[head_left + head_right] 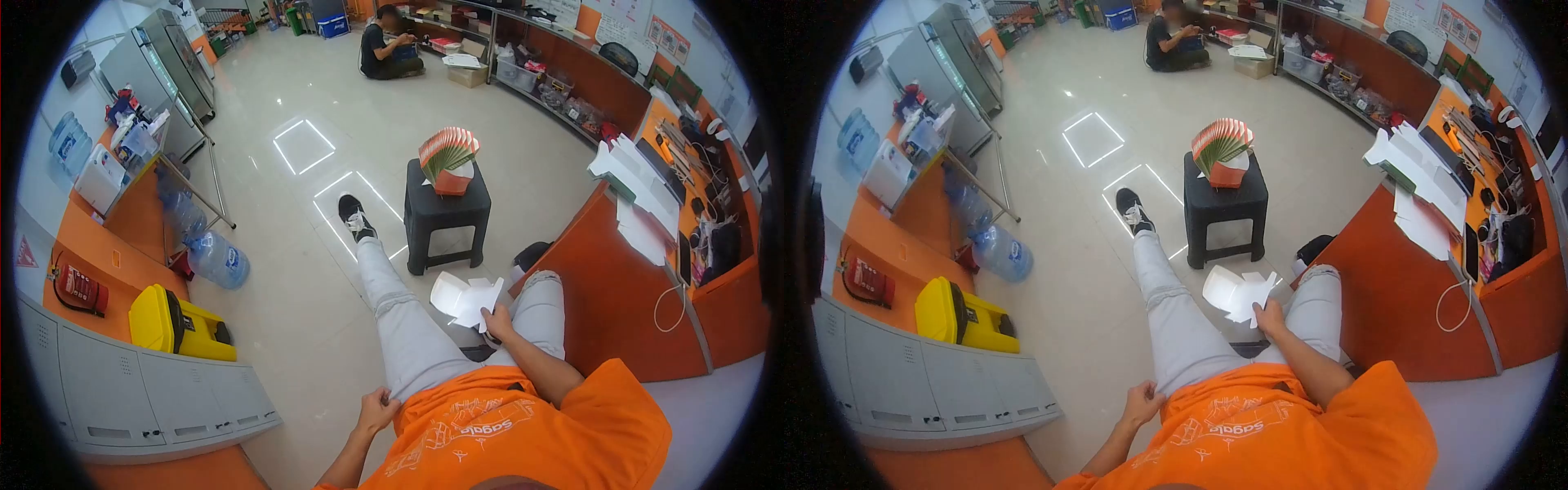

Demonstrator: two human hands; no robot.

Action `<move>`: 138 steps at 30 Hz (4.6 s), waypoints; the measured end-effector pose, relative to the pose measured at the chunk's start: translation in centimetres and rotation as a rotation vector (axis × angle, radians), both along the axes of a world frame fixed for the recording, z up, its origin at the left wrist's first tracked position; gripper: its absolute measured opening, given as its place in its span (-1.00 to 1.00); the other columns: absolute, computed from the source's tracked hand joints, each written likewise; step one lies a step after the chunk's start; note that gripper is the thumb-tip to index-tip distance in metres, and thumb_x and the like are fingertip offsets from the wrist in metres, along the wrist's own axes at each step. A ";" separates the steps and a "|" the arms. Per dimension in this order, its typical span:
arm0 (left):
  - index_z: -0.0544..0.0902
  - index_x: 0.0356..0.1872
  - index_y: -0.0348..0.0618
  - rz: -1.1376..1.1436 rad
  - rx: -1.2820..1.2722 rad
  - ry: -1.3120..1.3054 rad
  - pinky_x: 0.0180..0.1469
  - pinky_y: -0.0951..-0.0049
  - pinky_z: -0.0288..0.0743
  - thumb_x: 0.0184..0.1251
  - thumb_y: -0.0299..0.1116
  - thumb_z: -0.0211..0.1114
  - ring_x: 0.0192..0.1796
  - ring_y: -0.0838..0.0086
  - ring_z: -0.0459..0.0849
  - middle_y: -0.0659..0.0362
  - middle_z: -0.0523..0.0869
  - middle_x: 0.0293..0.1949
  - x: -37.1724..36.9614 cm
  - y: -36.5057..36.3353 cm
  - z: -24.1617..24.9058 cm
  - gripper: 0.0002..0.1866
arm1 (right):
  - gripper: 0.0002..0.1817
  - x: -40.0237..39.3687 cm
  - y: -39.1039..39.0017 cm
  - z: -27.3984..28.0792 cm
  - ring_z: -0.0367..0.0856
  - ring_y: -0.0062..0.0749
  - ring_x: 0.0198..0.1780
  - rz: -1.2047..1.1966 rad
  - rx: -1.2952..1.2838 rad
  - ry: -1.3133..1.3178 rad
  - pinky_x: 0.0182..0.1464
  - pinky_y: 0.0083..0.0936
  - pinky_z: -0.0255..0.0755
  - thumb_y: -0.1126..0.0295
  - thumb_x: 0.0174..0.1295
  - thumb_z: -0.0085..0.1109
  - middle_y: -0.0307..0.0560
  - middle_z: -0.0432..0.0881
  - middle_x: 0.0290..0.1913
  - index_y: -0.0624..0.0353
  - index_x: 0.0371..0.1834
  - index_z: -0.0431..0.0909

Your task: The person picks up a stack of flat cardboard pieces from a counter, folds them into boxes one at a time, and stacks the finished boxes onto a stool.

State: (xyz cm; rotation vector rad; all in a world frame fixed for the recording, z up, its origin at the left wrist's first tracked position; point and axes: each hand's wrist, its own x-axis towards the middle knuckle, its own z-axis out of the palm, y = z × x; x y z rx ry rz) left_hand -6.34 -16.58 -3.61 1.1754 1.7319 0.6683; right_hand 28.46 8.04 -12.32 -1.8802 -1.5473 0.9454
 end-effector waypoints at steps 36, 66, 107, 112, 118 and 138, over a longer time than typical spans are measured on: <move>0.67 -0.05 -0.40 -0.136 0.362 -0.092 -0.16 0.32 0.52 0.56 -0.27 0.21 -0.34 0.34 0.65 -0.09 0.72 -0.39 -6.7 11.2 14.8 -0.69 | -0.35 7.5 -6.8 18.2 0.51 0.07 0.30 0.021 0.076 -0.445 0.36 -0.17 0.40 0.12 0.24 0.47 0.28 0.56 0.19 0.40 0.21 0.50; 0.67 0.07 -0.40 0.178 0.366 -0.239 -0.05 0.49 0.53 0.58 -0.31 0.25 -0.16 0.55 0.67 0.14 0.78 -0.17 -7.2 11.8 16.1 -0.69 | -0.72 6.6 -7.2 17.4 0.66 -0.24 -0.39 0.232 0.083 -0.109 -0.25 -0.31 0.54 0.27 0.30 0.32 0.08 0.70 -0.41 0.34 -0.29 0.63; 0.68 0.05 -0.37 0.084 0.377 -0.161 -0.04 0.50 0.53 0.60 -0.30 0.26 -0.13 0.57 0.67 0.16 0.78 -0.15 3.8 12.5 21.7 -0.71 | -0.85 10.9 -11.4 14.1 0.56 -0.34 -0.52 -0.094 0.565 0.062 -0.41 -0.44 0.47 0.45 0.27 0.32 -0.05 0.58 -0.50 0.25 -0.39 0.56; 0.67 0.03 -0.38 -0.009 0.372 -0.145 -0.04 0.50 0.52 0.60 -0.31 0.24 -0.13 0.58 0.65 0.17 0.77 -0.17 4.8 13.8 21.9 -0.72 | -0.85 11.2 -11.8 14.1 0.58 -0.33 -0.52 -0.118 0.594 0.091 -0.41 -0.44 0.47 0.46 0.26 0.33 -0.03 0.58 -0.51 0.26 -0.41 0.56; 0.67 -0.02 -0.38 -0.018 0.363 -0.138 -0.08 0.50 0.50 0.60 -0.31 0.22 -0.18 0.60 0.61 0.18 0.75 -0.21 6.4 13.7 23.1 -0.73 | -0.84 11.4 -12.6 14.4 0.59 -0.32 -0.52 -0.111 0.572 0.097 -0.41 -0.43 0.48 0.46 0.26 0.33 -0.02 0.59 -0.51 0.26 -0.41 0.56; 0.56 0.21 -0.44 -0.013 0.709 -0.032 0.05 0.43 0.54 0.66 -0.34 0.07 -0.07 0.49 0.66 0.07 0.76 -0.07 9.4 34.7 28.2 -0.65 | -0.89 6.9 8.7 26.0 0.53 -0.66 -0.38 -0.006 0.722 0.666 -0.29 -0.64 0.42 0.52 0.38 0.26 -0.26 0.59 -0.41 0.24 -0.32 0.56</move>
